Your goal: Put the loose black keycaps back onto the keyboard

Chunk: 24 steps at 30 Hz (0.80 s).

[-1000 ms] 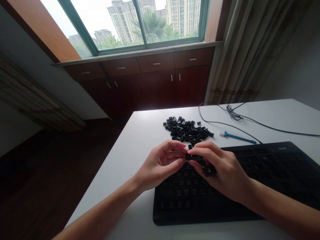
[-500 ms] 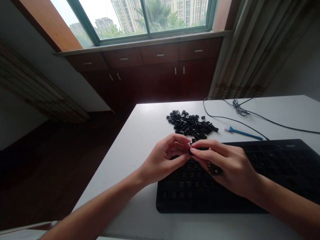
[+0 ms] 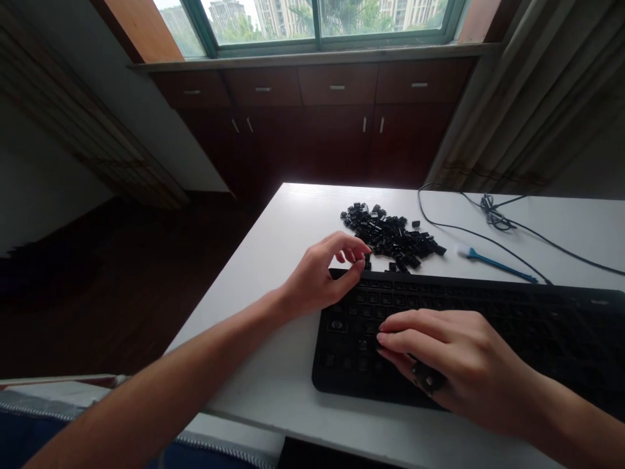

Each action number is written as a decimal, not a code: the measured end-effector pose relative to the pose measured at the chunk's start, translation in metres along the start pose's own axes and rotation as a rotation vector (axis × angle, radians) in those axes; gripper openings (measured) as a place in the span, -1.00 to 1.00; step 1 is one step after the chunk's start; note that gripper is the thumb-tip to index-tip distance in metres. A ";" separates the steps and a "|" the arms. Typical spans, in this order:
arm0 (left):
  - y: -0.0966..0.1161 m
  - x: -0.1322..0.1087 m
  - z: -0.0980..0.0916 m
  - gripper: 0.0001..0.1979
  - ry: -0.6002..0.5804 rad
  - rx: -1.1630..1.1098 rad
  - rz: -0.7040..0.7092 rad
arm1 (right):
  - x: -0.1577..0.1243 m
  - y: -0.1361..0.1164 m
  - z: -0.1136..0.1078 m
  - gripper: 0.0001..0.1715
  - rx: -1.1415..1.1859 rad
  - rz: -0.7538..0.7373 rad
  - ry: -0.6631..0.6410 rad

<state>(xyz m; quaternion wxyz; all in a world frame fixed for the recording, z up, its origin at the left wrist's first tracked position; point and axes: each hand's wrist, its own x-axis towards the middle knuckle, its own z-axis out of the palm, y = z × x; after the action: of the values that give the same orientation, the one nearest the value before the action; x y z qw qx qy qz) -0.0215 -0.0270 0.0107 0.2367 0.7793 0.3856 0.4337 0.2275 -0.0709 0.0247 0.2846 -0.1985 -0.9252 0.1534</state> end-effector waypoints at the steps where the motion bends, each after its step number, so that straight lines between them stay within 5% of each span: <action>1: -0.002 0.000 0.000 -0.81 0.003 0.051 0.013 | 0.000 -0.001 0.000 -0.75 0.010 0.004 -0.031; 13: -0.004 0.000 -0.003 -0.85 -0.074 0.204 0.188 | 0.002 -0.003 0.000 -0.87 0.023 0.031 -0.073; 24: -0.005 0.000 -0.004 -0.84 -0.089 0.213 0.232 | 0.001 -0.009 -0.001 -0.67 0.085 0.118 -0.106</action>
<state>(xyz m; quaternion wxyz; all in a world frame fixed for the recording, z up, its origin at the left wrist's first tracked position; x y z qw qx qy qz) -0.0271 -0.0234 0.0091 0.1181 0.8575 0.3261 0.3800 0.2252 -0.0781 0.0298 0.2337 -0.2321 -0.9184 0.2192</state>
